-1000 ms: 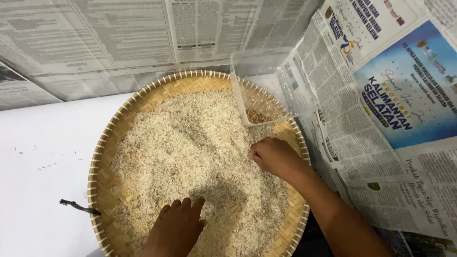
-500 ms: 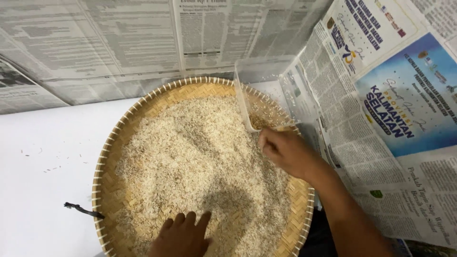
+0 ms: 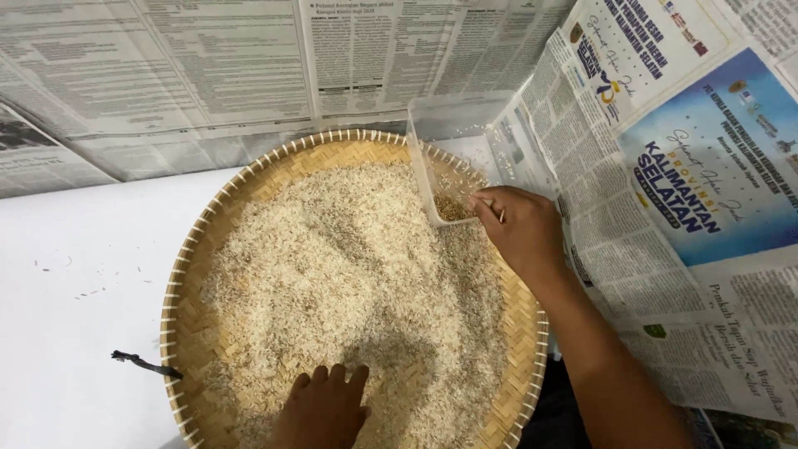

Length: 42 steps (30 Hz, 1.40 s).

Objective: Manually sorting through a large woven tray of grains to identify and remove small impurities and husks by hand.

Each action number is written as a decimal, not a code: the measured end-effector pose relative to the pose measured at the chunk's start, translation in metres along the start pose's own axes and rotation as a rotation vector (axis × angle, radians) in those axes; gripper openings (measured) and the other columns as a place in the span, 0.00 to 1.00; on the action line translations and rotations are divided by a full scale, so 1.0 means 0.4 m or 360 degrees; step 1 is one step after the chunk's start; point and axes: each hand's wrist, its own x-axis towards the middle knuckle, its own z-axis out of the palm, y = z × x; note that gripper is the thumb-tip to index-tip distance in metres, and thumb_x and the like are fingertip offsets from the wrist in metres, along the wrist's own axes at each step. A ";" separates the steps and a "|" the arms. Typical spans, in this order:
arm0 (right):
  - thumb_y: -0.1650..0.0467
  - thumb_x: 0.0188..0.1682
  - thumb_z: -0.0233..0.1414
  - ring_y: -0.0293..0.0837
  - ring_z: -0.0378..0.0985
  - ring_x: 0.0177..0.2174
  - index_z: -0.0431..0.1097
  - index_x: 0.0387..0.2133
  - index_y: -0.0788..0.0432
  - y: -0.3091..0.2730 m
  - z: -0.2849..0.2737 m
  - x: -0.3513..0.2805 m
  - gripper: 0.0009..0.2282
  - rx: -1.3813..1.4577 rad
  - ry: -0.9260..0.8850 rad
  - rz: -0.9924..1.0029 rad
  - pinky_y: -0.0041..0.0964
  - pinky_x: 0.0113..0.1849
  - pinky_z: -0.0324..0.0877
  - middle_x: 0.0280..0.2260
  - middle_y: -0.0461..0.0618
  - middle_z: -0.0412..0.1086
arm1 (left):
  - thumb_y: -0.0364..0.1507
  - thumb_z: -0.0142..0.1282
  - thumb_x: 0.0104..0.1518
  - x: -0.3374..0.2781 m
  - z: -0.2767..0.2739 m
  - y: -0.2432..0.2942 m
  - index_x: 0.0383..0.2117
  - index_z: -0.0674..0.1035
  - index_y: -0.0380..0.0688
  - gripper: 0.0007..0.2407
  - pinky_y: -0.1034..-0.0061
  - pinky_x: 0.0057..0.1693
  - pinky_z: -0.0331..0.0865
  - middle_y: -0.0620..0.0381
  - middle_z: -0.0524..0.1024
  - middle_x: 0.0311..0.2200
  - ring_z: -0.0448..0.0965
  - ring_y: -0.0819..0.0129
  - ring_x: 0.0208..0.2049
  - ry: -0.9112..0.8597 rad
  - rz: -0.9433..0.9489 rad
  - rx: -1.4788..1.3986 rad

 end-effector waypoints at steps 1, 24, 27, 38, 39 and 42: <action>0.72 0.46 0.63 0.38 0.68 0.15 0.81 0.37 0.58 -0.003 -0.006 0.001 0.07 0.0004 0.0003 0.0003 0.31 0.18 0.61 0.24 0.47 0.78 | 0.42 0.50 0.68 0.004 0.005 0.001 0.65 0.57 0.50 0.24 0.50 0.66 0.62 0.48 0.67 0.58 0.68 0.52 0.59 -0.0001 -0.0003 0.0005; 0.72 0.48 0.57 0.37 0.77 0.17 0.81 0.34 0.53 0.055 0.106 -0.058 0.05 -0.0117 -0.1029 0.0196 0.30 0.28 0.74 0.29 0.45 0.82 | 0.38 0.59 0.63 0.080 0.075 -0.015 0.61 0.60 0.26 0.30 0.54 0.62 0.64 0.37 0.59 0.63 0.63 0.48 0.61 0.0678 0.0275 0.0058; 0.68 0.50 0.56 0.40 0.75 0.17 0.79 0.43 0.54 0.061 0.116 -0.068 0.10 -0.0156 -0.0949 0.0234 0.33 0.27 0.72 0.27 0.47 0.81 | 0.32 0.46 0.67 0.082 0.046 -0.009 0.61 0.57 0.23 0.24 0.51 0.62 0.60 0.37 0.53 0.65 0.61 0.46 0.61 0.0405 0.0239 -0.0081; 0.70 0.52 0.52 0.38 0.72 0.17 0.77 0.33 0.48 0.065 0.141 -0.063 0.06 -0.0447 -0.1012 0.0120 0.37 0.36 0.72 0.21 0.40 0.76 | 0.27 0.51 0.62 0.058 0.048 -0.011 0.35 0.80 0.31 0.09 0.55 0.53 0.66 0.39 0.73 0.44 0.72 0.50 0.45 0.0578 0.0359 0.0046; 0.70 0.52 0.52 0.38 0.72 0.18 0.76 0.30 0.48 0.069 0.142 -0.063 0.05 -0.0481 -0.1033 0.0071 0.39 0.43 0.72 0.19 0.38 0.74 | 0.31 0.50 0.64 0.058 0.047 -0.010 0.34 0.82 0.34 0.11 0.54 0.55 0.64 0.42 0.74 0.44 0.72 0.51 0.45 0.0578 0.0338 -0.0029; 0.68 0.50 0.53 0.40 0.73 0.19 0.77 0.34 0.48 0.027 0.084 -0.051 0.05 -0.0423 -0.1100 0.0141 0.37 0.29 0.70 0.23 0.40 0.76 | 0.21 0.53 0.60 0.024 0.013 0.003 0.32 0.81 0.33 0.04 0.56 0.53 0.65 0.42 0.73 0.42 0.71 0.54 0.44 0.0444 0.0328 0.0032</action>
